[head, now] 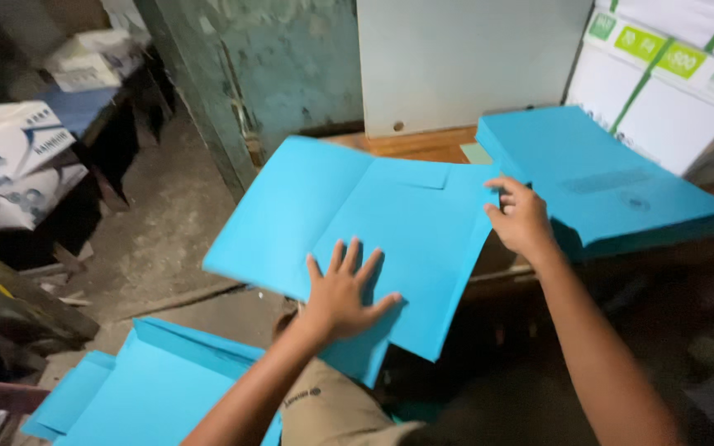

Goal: The person folds light blue paper sheets on a wooden table. They align the edges, fold the paper in half, and press the crease flat with both hands. The folded sheets are stacked on the table.

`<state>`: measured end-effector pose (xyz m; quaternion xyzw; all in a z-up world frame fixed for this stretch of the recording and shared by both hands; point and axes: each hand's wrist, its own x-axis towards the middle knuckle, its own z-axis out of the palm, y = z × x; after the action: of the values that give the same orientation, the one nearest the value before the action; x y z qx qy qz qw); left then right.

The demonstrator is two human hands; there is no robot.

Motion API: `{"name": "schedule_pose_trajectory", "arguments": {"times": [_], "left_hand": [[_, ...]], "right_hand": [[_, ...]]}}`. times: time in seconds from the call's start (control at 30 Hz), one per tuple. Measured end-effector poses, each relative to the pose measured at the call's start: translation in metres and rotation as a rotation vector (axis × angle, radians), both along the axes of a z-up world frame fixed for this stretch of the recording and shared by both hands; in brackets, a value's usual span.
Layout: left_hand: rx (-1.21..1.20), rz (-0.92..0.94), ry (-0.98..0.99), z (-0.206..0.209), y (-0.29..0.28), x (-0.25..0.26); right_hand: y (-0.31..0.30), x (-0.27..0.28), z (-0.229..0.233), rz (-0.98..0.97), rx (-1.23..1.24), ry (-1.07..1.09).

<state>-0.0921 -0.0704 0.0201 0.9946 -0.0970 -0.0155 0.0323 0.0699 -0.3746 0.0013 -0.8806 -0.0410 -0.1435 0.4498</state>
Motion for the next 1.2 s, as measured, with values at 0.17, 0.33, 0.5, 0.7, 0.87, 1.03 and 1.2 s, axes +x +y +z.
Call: {"name": "schedule_pose_trajectory", "arguments": {"times": [0.17,0.33,0.5,0.7,0.87,1.03,1.2], "left_hand": [[-0.006,0.07,-0.022,-0.009,-0.011,-0.015],[-0.063,-0.183,-0.113,-0.006,-0.032,0.011],[0.052,-0.446,-0.14,-0.048,-0.051,0.026],[0.174,-0.471,-0.15,-0.026,-0.052,0.013],[0.152,-0.477,-0.118,-0.026,-0.052,0.013],[0.225,-0.488,-0.106,-0.014,-0.049,0.009],[0.182,-0.56,-0.028,-0.01,-0.045,0.009]], "right_hand": [[0.028,0.078,-0.053,0.08,0.015,-0.016],[0.039,0.062,-0.039,0.021,-0.655,-0.124],[0.038,0.018,-0.005,0.301,-0.639,0.093],[0.033,0.024,-0.003,0.329,-0.697,0.15],[0.044,0.041,-0.01,0.28,-0.779,0.168],[0.054,0.079,-0.027,0.229,-0.808,0.178],[0.055,0.083,-0.039,0.196,-0.856,0.183]]}}
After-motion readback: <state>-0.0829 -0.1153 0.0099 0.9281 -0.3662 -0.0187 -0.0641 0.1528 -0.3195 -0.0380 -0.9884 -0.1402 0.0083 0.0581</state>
